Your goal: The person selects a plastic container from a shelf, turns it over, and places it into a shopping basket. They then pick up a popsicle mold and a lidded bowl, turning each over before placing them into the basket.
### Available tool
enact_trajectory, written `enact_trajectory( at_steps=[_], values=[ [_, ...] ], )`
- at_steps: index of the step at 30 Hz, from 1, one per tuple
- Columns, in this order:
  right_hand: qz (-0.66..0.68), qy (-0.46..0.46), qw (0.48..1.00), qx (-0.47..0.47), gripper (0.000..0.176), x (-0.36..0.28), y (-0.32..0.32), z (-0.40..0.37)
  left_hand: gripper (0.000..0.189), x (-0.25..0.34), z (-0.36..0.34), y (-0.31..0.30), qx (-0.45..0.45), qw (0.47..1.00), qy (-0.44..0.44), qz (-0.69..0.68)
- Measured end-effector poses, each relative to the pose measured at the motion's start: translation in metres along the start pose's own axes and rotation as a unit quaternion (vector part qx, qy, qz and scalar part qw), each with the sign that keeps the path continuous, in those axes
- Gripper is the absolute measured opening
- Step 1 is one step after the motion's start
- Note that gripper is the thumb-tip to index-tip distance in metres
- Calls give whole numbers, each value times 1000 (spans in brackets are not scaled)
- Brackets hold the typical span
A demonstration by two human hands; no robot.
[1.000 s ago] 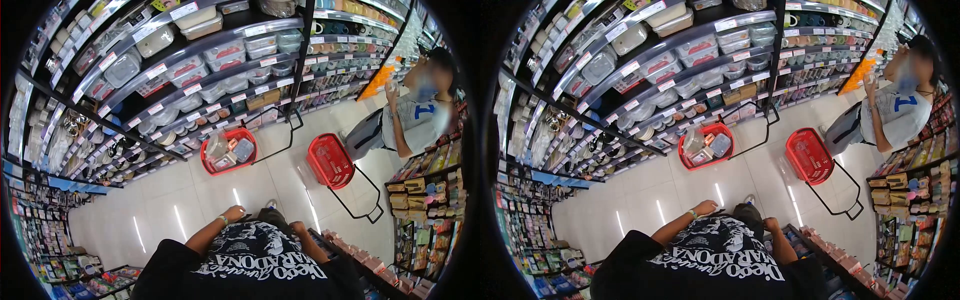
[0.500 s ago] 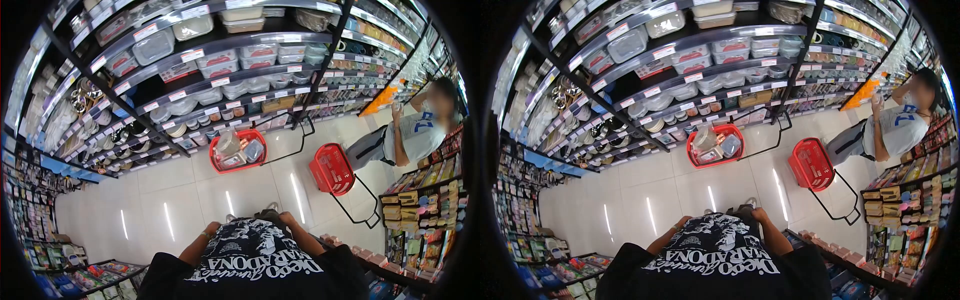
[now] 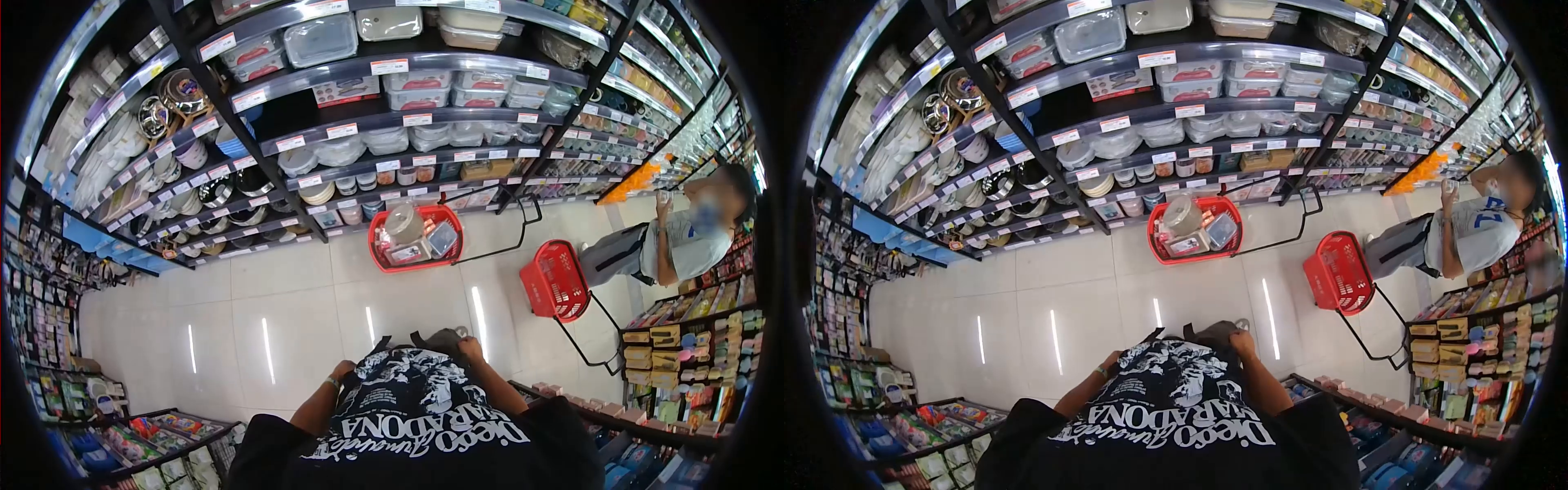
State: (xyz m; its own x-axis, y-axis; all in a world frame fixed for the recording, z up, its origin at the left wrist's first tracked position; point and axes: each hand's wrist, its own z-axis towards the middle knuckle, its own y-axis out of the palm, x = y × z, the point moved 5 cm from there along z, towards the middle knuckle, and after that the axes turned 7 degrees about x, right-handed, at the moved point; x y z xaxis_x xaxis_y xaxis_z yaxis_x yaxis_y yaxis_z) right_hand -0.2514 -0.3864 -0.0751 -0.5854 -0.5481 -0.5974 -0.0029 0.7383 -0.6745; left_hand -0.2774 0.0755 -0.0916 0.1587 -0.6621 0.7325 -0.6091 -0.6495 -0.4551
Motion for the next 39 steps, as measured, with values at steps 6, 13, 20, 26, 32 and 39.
enact_trajectory(
  at_steps=[6,13,20,26,32,39],
  values=[
    [-10,27,999,15,26,-45,1,-6,31,8,3,-24,1,995,62,75],
    [-73,-9,996,-40,27,-25,21,20,38,-34,19,11,38,981,-139,-127],
    [-83,-28,993,-75,29,-66,9,45,40,-25,20,15,73,976,-164,-124],
    [-111,-28,988,-106,26,-90,-2,95,32,-50,48,35,91,951,-131,-265],
    [-236,-189,939,-166,30,-88,8,179,34,41,71,-14,184,939,-88,-278],
    [-128,-147,954,-226,29,-107,-24,237,38,112,146,-48,194,966,-33,-165]
  ],
)
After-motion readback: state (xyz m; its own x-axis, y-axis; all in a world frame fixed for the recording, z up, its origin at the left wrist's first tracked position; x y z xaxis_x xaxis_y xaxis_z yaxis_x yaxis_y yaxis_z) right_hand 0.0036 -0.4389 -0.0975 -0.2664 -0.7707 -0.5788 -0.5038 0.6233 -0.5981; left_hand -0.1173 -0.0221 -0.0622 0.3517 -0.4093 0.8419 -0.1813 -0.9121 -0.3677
